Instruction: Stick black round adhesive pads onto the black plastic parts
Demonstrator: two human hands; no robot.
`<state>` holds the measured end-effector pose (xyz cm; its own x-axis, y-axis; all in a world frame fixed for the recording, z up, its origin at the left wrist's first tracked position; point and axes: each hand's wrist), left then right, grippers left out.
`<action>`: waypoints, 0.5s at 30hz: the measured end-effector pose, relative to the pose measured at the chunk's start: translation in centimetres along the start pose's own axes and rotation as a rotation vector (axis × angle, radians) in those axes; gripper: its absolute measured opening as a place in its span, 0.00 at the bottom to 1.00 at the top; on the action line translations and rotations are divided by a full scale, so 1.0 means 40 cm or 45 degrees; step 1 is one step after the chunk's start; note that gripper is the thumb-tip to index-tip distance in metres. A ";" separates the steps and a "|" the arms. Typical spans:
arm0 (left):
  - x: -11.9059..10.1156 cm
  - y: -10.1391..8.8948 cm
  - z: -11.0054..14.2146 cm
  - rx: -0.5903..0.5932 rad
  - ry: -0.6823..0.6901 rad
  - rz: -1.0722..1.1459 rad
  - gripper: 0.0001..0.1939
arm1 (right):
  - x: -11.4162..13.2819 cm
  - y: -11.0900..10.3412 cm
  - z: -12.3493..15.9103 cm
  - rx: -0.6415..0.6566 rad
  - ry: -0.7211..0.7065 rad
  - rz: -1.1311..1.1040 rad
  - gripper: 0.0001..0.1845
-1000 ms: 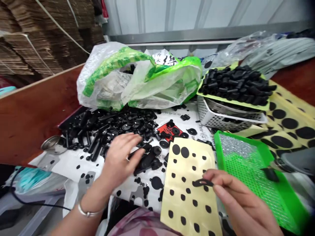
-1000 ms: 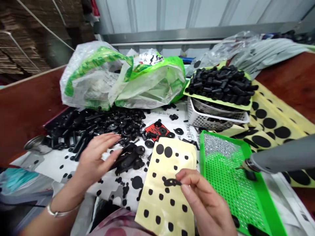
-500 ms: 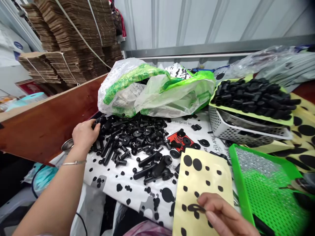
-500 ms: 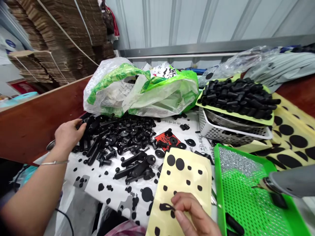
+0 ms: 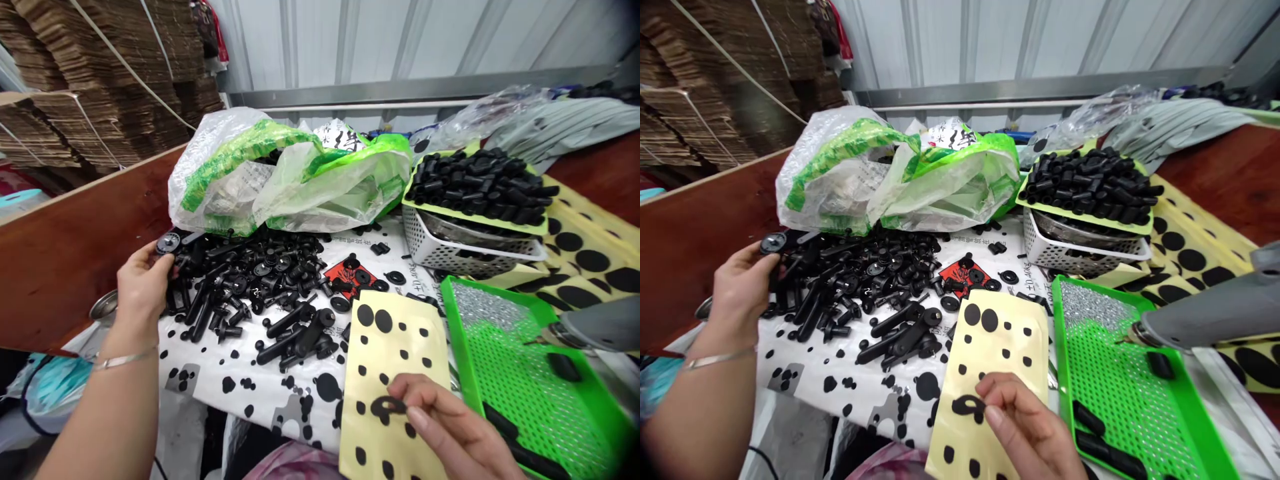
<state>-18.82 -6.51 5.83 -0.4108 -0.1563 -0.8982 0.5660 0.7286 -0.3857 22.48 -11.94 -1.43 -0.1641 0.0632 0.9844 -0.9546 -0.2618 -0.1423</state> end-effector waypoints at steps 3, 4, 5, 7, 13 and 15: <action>-0.031 0.038 0.123 0.243 -0.114 0.324 0.10 | 0.039 0.025 -0.021 -0.020 0.065 -0.182 0.07; -0.041 0.059 0.164 0.350 -0.160 0.404 0.11 | 0.058 0.034 -0.031 -0.010 0.067 -0.230 0.08; -0.051 0.082 0.203 0.471 -0.227 0.505 0.13 | 0.078 0.042 -0.041 0.010 0.064 -0.279 0.07; -0.067 0.130 0.275 0.710 -0.406 0.740 0.19 | 0.118 0.051 -0.061 0.047 0.049 -0.377 0.06; -0.088 0.235 0.402 1.165 -0.584 0.837 0.26 | 0.172 0.033 -0.092 0.010 0.024 -0.577 0.05; -0.091 0.249 0.417 1.181 -0.597 0.833 0.25 | 0.170 0.022 -0.091 -0.007 0.036 -0.598 0.05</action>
<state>0.21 -9.80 1.73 0.3297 -0.3034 -0.8940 0.9418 0.0394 0.3339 19.64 -8.24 4.78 0.2791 0.2000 0.9392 -0.9285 -0.1932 0.3171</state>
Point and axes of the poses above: each hand's wrist, its own z-axis away from the middle knuckle, its own y-axis out of the palm, x = y × z, and after that the axes turned 5 degrees about z, right-handed
